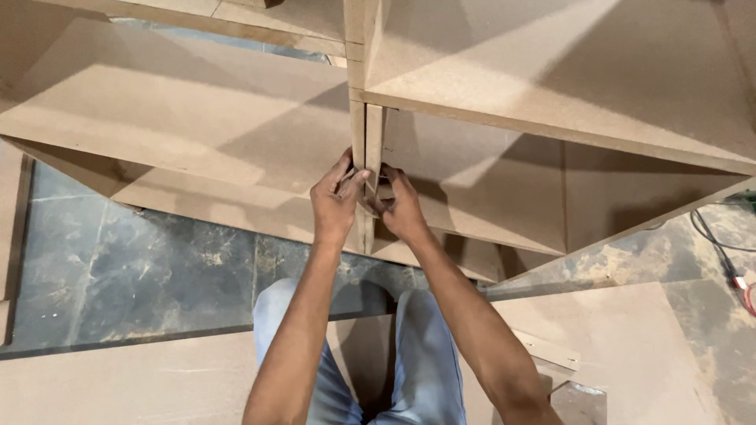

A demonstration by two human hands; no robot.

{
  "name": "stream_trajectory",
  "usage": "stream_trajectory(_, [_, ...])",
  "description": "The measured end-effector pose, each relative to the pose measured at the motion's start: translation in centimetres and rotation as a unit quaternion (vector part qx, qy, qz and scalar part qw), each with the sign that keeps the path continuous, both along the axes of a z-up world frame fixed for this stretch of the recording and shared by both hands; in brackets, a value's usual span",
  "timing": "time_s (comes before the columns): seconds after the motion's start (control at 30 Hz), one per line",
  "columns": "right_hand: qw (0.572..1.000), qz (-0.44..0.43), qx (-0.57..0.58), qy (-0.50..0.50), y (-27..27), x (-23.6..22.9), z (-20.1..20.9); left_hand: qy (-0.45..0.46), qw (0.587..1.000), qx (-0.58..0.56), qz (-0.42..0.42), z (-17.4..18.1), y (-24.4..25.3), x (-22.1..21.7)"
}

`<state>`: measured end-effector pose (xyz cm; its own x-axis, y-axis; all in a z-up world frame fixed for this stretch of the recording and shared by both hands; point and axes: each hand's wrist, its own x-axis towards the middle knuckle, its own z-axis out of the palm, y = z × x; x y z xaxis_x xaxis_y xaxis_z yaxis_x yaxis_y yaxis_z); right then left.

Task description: The person applies glue to a wooden strip and attaches it to a wooden frame. They then use a hammer to secure the strip with nails while another person holds the frame steady.

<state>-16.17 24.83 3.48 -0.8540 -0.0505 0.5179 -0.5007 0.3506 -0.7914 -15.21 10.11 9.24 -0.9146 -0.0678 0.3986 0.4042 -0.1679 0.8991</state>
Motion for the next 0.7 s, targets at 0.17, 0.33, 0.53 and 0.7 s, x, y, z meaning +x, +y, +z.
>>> stream_trajectory(0.17, [0.997,-0.028,0.053,0.052,0.02,0.4,0.11,0.008,1.0,0.011,0.012,-0.18,0.07,-0.08])
stream_trajectory(0.33, [1.0,-0.015,0.018,0.001,-0.01,0.36,0.61,0.024,1.0,0.004,0.019,-0.13,0.02,-0.14])
stream_trajectory(0.53, [1.0,-0.009,0.018,0.013,0.04,0.33,0.9,0.029,0.999,0.002,0.023,0.15,-0.06,-0.34])
stream_trajectory(0.7, [0.995,-0.011,0.053,0.08,0.36,0.24,0.81,0.031,0.998,-0.031,0.042,0.33,-0.2,-0.21])
